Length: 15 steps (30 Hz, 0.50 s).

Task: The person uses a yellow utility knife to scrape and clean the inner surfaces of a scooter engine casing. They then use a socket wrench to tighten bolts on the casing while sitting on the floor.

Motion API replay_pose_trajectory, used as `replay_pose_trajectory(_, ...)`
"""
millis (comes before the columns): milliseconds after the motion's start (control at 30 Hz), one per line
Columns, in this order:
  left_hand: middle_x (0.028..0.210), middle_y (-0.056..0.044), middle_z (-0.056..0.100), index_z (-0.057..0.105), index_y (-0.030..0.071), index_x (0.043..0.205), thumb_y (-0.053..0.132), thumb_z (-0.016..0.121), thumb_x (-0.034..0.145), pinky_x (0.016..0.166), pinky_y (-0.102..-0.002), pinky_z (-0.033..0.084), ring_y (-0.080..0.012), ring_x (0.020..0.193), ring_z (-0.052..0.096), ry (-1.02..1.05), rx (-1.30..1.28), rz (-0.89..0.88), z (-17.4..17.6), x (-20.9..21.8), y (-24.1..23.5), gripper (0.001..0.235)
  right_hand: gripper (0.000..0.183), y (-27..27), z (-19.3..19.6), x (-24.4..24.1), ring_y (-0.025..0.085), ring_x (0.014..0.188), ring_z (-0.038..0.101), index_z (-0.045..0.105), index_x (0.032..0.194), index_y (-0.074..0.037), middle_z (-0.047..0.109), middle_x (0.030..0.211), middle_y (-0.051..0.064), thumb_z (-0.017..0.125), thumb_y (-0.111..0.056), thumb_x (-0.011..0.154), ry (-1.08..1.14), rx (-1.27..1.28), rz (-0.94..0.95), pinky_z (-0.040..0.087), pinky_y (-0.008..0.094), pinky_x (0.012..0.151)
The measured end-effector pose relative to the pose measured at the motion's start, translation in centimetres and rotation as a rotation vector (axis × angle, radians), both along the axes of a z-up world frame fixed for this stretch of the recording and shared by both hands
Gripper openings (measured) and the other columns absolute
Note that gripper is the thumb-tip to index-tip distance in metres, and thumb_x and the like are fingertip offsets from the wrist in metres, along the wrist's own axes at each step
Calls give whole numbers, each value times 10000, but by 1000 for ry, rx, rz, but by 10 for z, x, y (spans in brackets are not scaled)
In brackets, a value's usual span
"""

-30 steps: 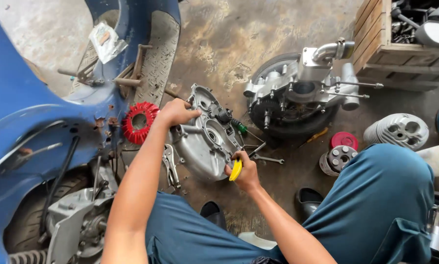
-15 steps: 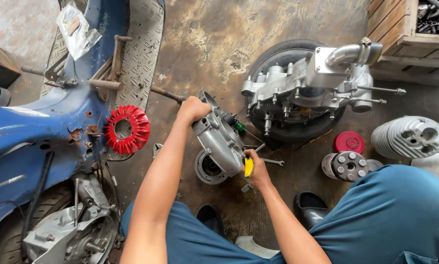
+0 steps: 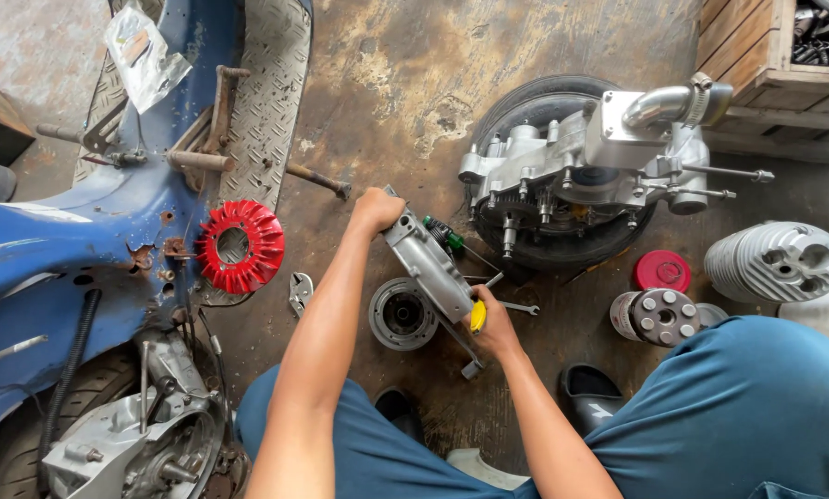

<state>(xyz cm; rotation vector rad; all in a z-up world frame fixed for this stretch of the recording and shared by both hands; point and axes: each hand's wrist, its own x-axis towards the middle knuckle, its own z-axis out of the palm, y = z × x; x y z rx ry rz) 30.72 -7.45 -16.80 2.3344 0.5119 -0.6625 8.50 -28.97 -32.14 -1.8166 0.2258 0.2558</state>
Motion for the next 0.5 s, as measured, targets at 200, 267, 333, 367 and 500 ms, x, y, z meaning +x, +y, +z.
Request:
replay_pose_trajectory(200,1269,-268,680,706,-26,1234,318,627,762,1054,-499,496,-407,1276,602,-1,0,-18,6,1,0,589,426,2,9,3,393,863,703,646,1174,-236,724,900,181,753,-295,766,1,-3,23,514,510,790)
replay_pose_trajectory(267,1292,-238,682,733,19,1196,340,625,766,1063,-481,501,-389,1288,597,11,2,-31,23,-12,-5,547,409,2,15,2,396,856,699,644,1173,-216,727,901,187,742,-252,777,4,5,38,518,506,794)
replay_pose_trajectory(333,1314,-209,683,760,65,1158,363,623,769,1073,-463,505,-372,1301,592,2,2,-49,34,-13,-9,508,394,2,20,8,399,848,695,642,1172,-196,730,901,193,731,-210,789,-13,10,49,521,501,797)
replay_pose_trajectory(367,1308,-210,686,752,59,1174,373,613,775,1071,-460,509,-371,1297,598,-6,-1,-51,32,-14,-9,526,381,2,22,7,399,854,688,636,1170,-179,730,910,196,729,-199,801,0,18,54,516,508,800)
replay_pose_trajectory(500,1275,-188,702,774,123,1136,451,582,800,945,-472,592,-371,1247,628,-26,-23,-53,12,-11,-1,507,392,0,22,2,395,853,669,619,1187,-152,712,919,206,709,-176,806,-9,13,49,511,525,783)
